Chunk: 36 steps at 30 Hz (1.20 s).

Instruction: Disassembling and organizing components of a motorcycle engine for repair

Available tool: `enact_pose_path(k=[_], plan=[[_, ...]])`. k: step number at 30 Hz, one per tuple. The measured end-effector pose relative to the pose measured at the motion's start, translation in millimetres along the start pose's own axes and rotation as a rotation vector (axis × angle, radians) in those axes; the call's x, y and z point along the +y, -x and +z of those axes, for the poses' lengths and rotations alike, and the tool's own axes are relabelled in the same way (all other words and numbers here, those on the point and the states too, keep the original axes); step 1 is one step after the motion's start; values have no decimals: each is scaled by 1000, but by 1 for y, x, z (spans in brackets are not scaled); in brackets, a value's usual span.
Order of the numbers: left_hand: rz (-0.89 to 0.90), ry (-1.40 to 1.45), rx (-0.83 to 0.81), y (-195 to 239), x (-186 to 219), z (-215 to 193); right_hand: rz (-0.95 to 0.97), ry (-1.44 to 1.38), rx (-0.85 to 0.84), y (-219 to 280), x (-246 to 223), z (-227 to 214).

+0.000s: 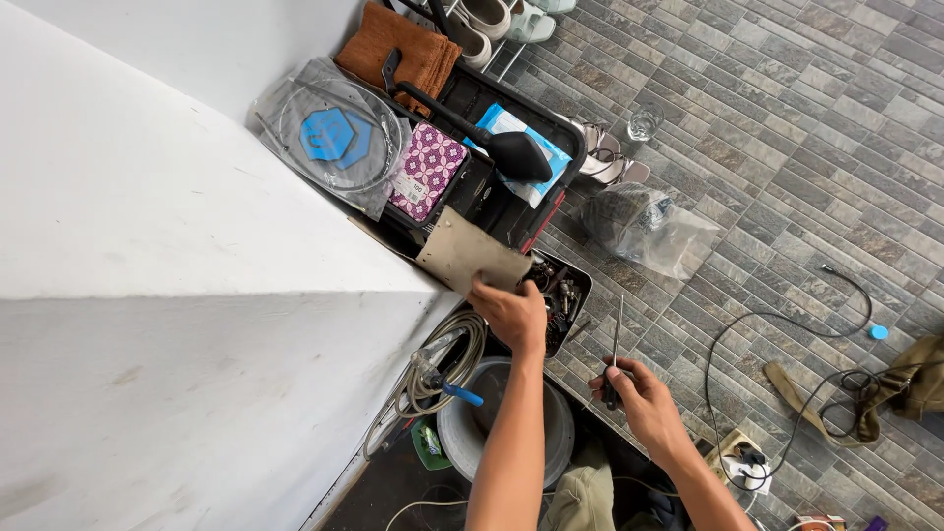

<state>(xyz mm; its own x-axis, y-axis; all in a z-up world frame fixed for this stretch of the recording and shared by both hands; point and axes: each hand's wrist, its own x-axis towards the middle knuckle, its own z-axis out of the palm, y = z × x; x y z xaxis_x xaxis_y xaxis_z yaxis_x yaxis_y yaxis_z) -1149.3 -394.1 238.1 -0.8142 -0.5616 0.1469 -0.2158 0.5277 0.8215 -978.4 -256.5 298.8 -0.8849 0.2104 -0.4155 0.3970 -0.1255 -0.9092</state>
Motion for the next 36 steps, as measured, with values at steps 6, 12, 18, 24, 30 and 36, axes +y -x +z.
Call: enact_pose_path(k=[6, 12, 18, 24, 30, 36], plan=[[-173, 162, 109, 18, -50, -9, -60, 73, -18, -13, -5, 5], [-197, 331, 98, 28, -110, 7, -158, 69, -131, -45, 26, 12], [-262, 371, 5, 40, -82, -45, -152, 298, -237, -43, 7, 41], [-233, 382, -107, 39, -74, -60, -179, 347, -270, -49, 0, 63], [-244, 349, -133, 45, -78, -66, -250, 420, -287, -55, -6, 72], [-222, 288, -98, 56, -63, -83, -255, 362, -253, -47, -2, 61]])
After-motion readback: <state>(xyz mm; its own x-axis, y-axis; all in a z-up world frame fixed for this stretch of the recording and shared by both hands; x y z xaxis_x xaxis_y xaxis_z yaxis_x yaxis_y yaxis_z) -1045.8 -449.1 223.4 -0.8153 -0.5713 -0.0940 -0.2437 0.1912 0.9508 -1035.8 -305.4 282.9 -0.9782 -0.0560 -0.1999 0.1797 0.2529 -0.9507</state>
